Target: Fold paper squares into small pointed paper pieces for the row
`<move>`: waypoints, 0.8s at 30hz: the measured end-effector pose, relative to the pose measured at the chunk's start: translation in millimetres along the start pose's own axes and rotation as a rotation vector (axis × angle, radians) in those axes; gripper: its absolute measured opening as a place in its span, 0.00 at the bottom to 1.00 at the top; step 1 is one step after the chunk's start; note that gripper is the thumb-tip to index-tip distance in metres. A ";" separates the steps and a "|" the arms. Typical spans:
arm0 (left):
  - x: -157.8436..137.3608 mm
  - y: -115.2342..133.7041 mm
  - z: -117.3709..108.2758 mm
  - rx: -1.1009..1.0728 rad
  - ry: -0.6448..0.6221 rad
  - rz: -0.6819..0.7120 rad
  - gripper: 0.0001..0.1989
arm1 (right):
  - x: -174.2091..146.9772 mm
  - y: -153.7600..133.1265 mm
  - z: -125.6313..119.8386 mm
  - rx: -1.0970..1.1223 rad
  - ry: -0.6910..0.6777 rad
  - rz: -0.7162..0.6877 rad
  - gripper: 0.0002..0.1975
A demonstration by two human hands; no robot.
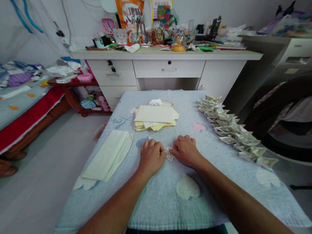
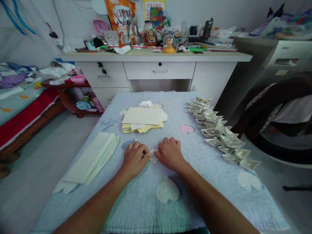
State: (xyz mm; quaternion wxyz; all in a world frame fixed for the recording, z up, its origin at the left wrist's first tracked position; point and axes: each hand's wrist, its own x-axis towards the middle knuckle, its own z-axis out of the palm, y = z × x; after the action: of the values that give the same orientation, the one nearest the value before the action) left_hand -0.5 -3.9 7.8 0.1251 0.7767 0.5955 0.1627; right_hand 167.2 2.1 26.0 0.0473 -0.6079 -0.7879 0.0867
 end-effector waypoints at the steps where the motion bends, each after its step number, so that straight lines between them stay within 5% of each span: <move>1: 0.2 0.2 0.1 0.002 -0.002 -0.001 0.09 | -0.2 0.2 0.6 0.003 0.002 0.002 0.15; 12: 3.8 3.4 0.7 0.018 -0.020 -0.040 0.08 | -4.6 -0.4 5.1 0.029 0.023 0.005 0.20; 24: 4.7 1.5 2.2 0.016 -0.021 -0.032 0.08 | -7.3 14.6 4.7 0.129 0.063 0.113 0.13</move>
State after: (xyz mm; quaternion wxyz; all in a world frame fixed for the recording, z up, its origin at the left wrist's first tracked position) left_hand 2.8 0.2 6.8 0.1278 0.7696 0.6080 0.1474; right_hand 182.1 -1.7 18.8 0.1063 -0.6494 -0.7433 0.1206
